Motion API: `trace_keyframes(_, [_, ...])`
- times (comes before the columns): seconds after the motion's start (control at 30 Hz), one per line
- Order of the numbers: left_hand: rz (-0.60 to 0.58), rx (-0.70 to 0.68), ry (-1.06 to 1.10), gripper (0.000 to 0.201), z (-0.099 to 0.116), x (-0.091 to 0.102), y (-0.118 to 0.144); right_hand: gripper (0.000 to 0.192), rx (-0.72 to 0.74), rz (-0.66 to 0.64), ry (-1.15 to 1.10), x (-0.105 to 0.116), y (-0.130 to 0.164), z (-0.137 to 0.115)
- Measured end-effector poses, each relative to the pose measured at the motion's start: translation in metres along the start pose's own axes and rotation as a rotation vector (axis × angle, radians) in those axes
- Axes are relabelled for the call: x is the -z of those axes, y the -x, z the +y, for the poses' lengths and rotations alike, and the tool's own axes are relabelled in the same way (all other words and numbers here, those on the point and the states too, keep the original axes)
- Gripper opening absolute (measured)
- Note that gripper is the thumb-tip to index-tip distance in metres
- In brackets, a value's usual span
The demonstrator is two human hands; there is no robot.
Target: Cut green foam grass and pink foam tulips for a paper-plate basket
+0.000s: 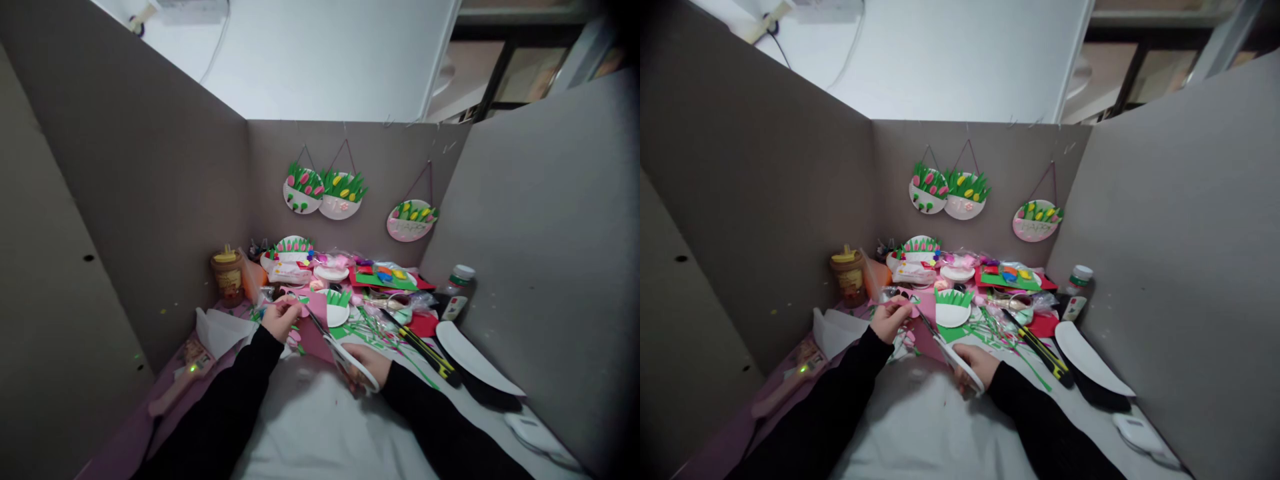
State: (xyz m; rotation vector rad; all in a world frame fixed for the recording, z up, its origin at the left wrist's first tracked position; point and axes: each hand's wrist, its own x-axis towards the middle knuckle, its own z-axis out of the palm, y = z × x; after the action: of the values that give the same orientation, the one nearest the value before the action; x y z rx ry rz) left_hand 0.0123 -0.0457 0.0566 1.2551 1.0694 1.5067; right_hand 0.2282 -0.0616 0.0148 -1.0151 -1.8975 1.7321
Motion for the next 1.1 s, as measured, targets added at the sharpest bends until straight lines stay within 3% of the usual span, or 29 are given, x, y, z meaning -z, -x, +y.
trace_keyframes(0.2, [-0.029, 0.041, 0.008, 0.012, 0.001, 0.000, -0.001, 0.026, 0.008, -0.007, 0.024, -0.001, 0.000, -0.001])
trace_keyframes(0.4, [-0.045, -0.005, -0.024, 0.011, 0.002, 0.001, 0.000, 0.025, -0.003, 0.004, 0.026, -0.001, 0.001, -0.001])
trace_keyframes(0.8, [-0.034, -0.017, -0.032, 0.013, 0.000, 0.001, 0.000, 0.025, 0.020, -0.013, 0.015, 0.008, -0.006, 0.019])
trace_keyframes(1.1, [-0.022, 0.006, -0.150, 0.018, -0.001, 0.003, -0.001, 0.021, 0.038, 0.009, 0.114, 0.010, -0.004, 0.010])
